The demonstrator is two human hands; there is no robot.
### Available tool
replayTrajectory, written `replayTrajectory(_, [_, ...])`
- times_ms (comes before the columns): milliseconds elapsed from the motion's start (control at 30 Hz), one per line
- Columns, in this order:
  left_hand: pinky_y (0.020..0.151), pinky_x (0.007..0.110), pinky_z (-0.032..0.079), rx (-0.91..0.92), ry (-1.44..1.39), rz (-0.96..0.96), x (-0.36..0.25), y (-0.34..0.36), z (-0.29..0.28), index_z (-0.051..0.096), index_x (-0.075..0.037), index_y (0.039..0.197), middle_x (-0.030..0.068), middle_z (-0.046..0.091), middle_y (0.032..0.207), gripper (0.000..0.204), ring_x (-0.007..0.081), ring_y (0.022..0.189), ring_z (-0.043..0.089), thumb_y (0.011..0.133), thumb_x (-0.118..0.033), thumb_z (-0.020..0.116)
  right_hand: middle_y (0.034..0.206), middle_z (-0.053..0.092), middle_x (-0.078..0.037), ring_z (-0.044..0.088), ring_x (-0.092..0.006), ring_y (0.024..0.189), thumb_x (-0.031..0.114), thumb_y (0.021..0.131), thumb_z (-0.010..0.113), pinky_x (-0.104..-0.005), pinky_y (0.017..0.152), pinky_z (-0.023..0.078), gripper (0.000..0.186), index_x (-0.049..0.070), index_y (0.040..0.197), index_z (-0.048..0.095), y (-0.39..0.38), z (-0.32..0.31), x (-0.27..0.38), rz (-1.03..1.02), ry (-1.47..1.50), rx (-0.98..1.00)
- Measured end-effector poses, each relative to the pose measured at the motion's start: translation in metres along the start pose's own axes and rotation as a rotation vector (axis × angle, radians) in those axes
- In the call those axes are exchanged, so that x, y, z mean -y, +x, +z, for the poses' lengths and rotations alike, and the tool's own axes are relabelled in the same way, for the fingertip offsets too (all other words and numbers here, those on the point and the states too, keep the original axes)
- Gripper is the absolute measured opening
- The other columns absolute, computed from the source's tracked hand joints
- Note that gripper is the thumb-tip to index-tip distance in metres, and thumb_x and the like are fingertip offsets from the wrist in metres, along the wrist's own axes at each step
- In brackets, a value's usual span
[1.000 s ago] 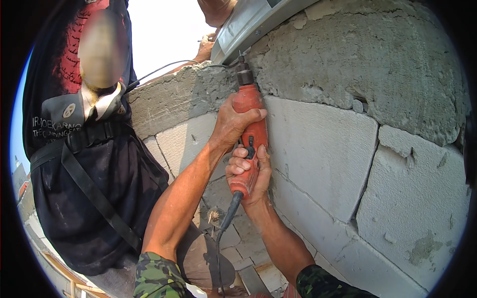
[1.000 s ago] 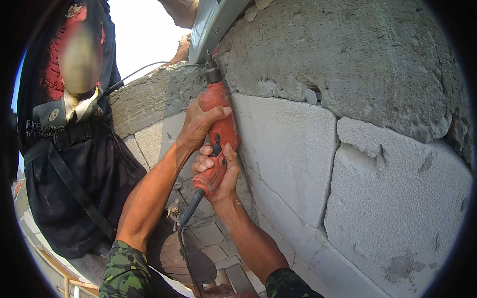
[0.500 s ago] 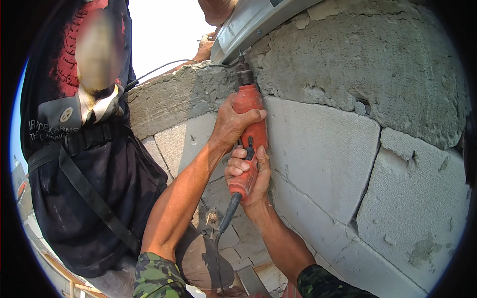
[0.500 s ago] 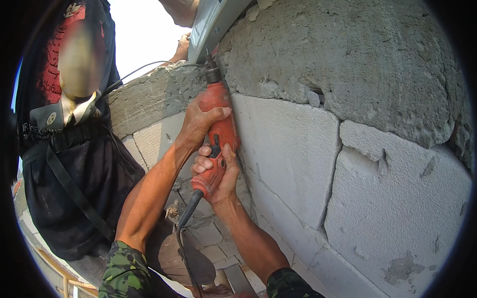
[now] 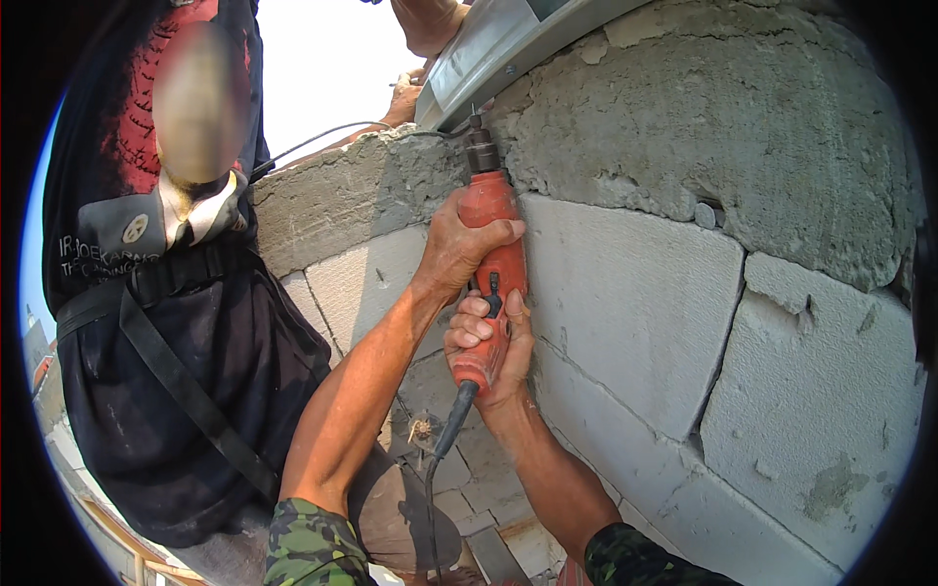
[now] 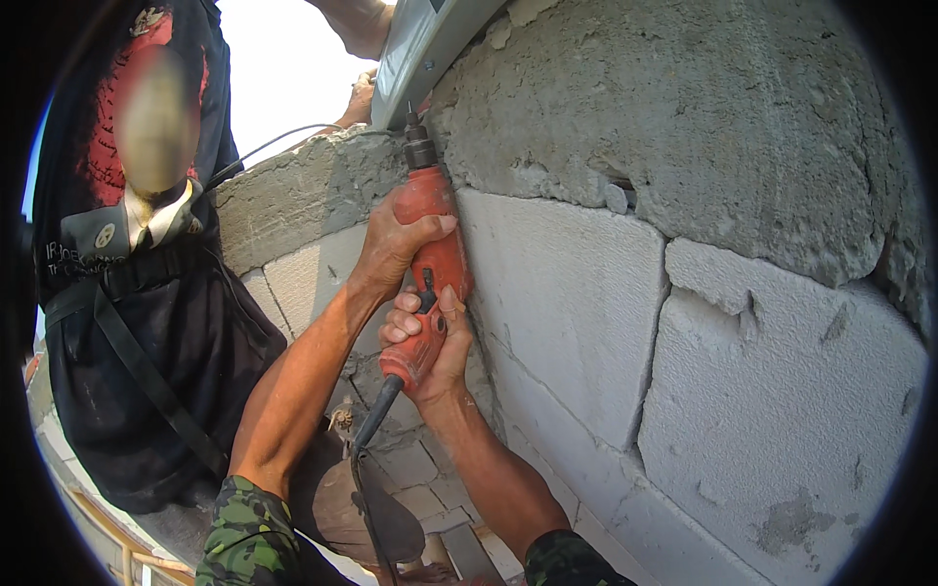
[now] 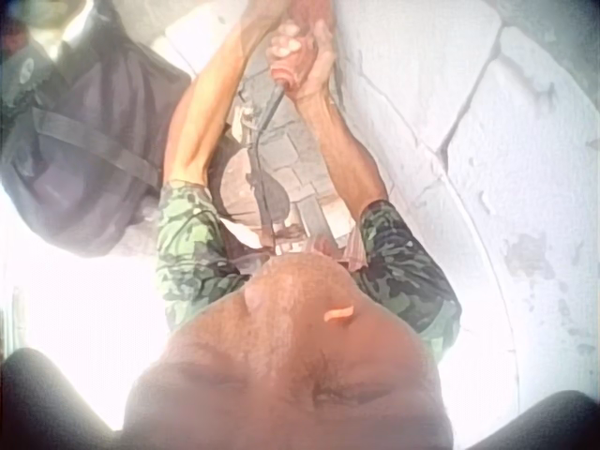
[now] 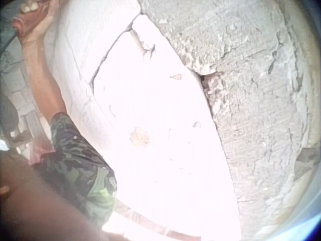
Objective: The person inserts screws into a power drill and fastens metal trim to the wall structure along the roof edge.
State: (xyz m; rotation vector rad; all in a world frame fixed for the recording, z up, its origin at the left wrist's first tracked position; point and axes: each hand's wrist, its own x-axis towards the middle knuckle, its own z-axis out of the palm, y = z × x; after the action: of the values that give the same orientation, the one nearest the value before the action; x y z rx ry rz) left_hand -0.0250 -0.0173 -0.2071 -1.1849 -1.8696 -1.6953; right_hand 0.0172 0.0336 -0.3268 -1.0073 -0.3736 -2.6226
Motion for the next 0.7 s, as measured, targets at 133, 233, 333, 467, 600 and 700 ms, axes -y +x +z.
replayTrajectory(133, [0.071, 0.030, 0.052, -0.006, 0.003, 0.006, 0.0040, 0.0007, -0.0002, 0.054, 0.003, 0.109, 0.0114, 0.061, 0.093, 0.056, 0.0181, 0.080, 0.061, 0.069, -0.026, 0.079, 0.086, 0.057, -0.006, 0.055, -0.0151, 0.065, 0.038, 0.091, 0.062, -0.0310, 0.062, 0.046, 0.042, -0.001, 0.103, 0.053, -0.0011, 0.0017, -0.0009, -0.006, -0.010, -0.018])
replayTrajectory(233, [0.071, 0.030, 0.052, -0.001, 0.031, 0.001, -0.0012, -0.0007, 0.0008, 0.054, 0.003, 0.108, 0.0115, 0.061, 0.093, 0.055, 0.0181, 0.081, 0.061, 0.069, -0.026, 0.079, 0.089, 0.057, -0.007, 0.055, -0.0154, 0.066, 0.038, 0.092, 0.062, -0.0312, 0.062, 0.046, 0.041, -0.001, 0.103, 0.051, -0.0012, 0.0000, 0.0012, -0.004, 0.004, -0.007])
replayTrajectory(333, [0.071, 0.030, 0.052, -0.002, 0.010, 0.010, 0.0009, -0.0008, 0.0018, 0.054, 0.003, 0.108, 0.0115, 0.061, 0.093, 0.054, 0.0181, 0.081, 0.060, 0.069, -0.026, 0.079, 0.090, 0.057, -0.007, 0.055, -0.0153, 0.066, 0.037, 0.092, 0.061, -0.0311, 0.062, 0.046, 0.041, -0.001, 0.104, 0.050, -0.0011, -0.0004, 0.0018, 0.003, 0.012, 0.010])
replayTrajectory(467, [0.071, 0.030, 0.052, 0.008, 0.037, 0.001, -0.0024, -0.0009, -0.0010, 0.054, 0.003, 0.108, 0.0108, 0.061, 0.093, 0.054, 0.0177, 0.080, 0.060, 0.070, -0.025, 0.079, 0.090, 0.055, -0.006, 0.054, -0.0144, 0.067, 0.038, 0.093, 0.059, -0.0305, 0.064, 0.046, 0.040, 0.001, 0.103, 0.050, -0.0007, 0.0006, 0.0000, 0.009, 0.001, 0.017])
replayTrajectory(600, [0.071, 0.030, 0.052, -0.006, 0.021, -0.006, 0.0006, 0.0008, -0.0006, 0.054, 0.003, 0.107, 0.0097, 0.061, 0.092, 0.053, 0.0171, 0.079, 0.060, 0.070, -0.024, 0.079, 0.090, 0.052, -0.005, 0.052, -0.0134, 0.067, 0.040, 0.093, 0.057, -0.0299, 0.065, 0.046, 0.040, 0.002, 0.102, 0.050, -0.0003, 0.0001, -0.0003, 0.015, -0.003, 0.025])
replayTrajectory(700, [0.072, 0.030, 0.051, -0.010, 0.007, -0.011, -0.0011, -0.0005, 0.0008, 0.054, 0.003, 0.107, 0.0094, 0.061, 0.092, 0.053, 0.0169, 0.080, 0.060, 0.069, -0.024, 0.080, 0.089, 0.052, -0.004, 0.052, -0.0132, 0.067, 0.040, 0.093, 0.057, -0.0299, 0.064, 0.046, 0.040, 0.002, 0.102, 0.050, -0.0007, 0.0008, 0.0004, 0.019, -0.002, 0.020])
